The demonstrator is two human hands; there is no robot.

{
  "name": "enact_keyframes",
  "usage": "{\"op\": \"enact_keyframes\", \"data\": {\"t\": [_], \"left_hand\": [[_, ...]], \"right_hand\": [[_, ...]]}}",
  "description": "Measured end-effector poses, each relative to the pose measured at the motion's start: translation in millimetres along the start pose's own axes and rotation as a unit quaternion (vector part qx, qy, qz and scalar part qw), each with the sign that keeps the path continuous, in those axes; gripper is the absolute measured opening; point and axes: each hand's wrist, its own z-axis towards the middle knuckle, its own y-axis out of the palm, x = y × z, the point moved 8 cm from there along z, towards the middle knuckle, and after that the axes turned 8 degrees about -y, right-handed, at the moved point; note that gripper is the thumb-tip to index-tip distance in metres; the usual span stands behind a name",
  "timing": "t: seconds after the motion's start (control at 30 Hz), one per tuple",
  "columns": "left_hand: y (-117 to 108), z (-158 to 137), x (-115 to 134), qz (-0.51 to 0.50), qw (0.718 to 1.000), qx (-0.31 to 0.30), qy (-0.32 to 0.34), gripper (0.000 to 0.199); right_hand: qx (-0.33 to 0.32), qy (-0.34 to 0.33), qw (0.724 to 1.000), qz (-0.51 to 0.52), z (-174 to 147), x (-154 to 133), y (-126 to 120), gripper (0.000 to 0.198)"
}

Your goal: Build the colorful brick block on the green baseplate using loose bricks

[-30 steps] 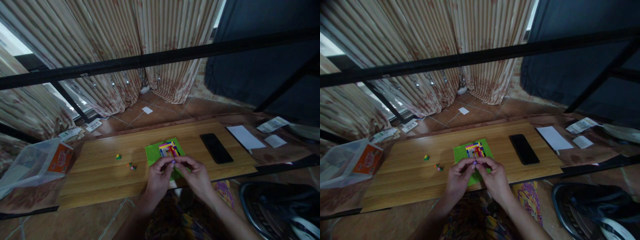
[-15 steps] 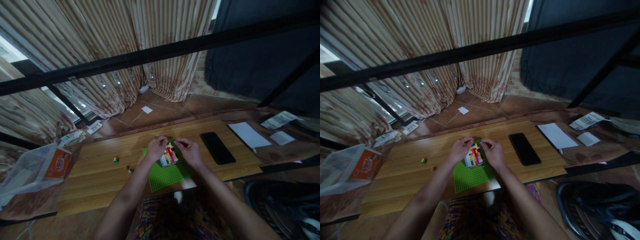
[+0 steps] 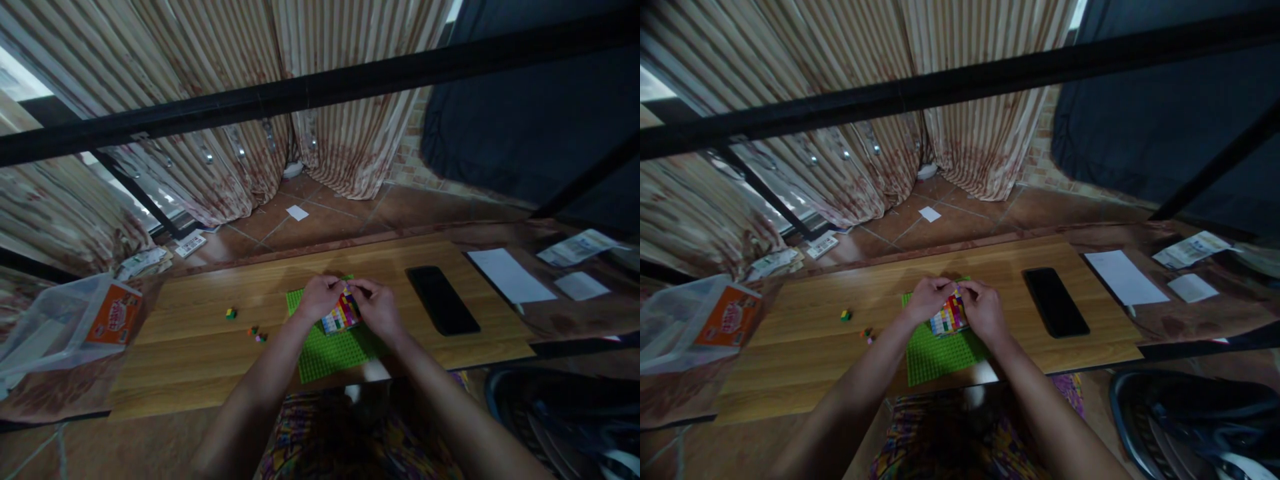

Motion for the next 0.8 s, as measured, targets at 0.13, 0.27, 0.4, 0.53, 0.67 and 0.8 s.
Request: {"op": "enact_keyframes", "data": {"t": [0.13, 0.27, 0.4, 0.53, 0.67, 0.8], "left_hand": [[0.0, -1.0, 0.2, -0.022, 1.000, 0.006, -0.005, 0.033], [0.2, -1.4, -0.4, -0.046, 0.999, 0.008, -0.011, 0.033], [1.0, 1.2, -3.1, -0.065, 0.998, 0.008, -0.016, 0.029], [3.7, 4.8, -6.2, -0.075, 0.997, 0.012, -0.015, 0.028], [7.5, 6.4, -9.2, -0.078, 0.997, 0.020, -0.012, 0.029], [8.3, 4.2, -9.2, -0.074, 0.997, 0.029, -0.002, 0.030]], "right_hand": [[0.009, 0.083, 0.990, 0.111, 1.4, 20.8, 4.4, 0.022], [0.011, 0.155, 0.964, 0.217, 2.9, 32.5, 11.4, 0.028], [0.004, 0.186, 0.951, 0.248, 6.2, 35.6, 13.4, 0.026], [-0.009, 0.234, 0.936, 0.264, 5.9, 41.9, 17.5, 0.022], [0.002, 0.261, 0.931, 0.256, 3.2, 47.3, 18.8, 0.022], [0.013, 0.249, 0.937, 0.244, 3.6, 47.2, 18.6, 0.021]]}}
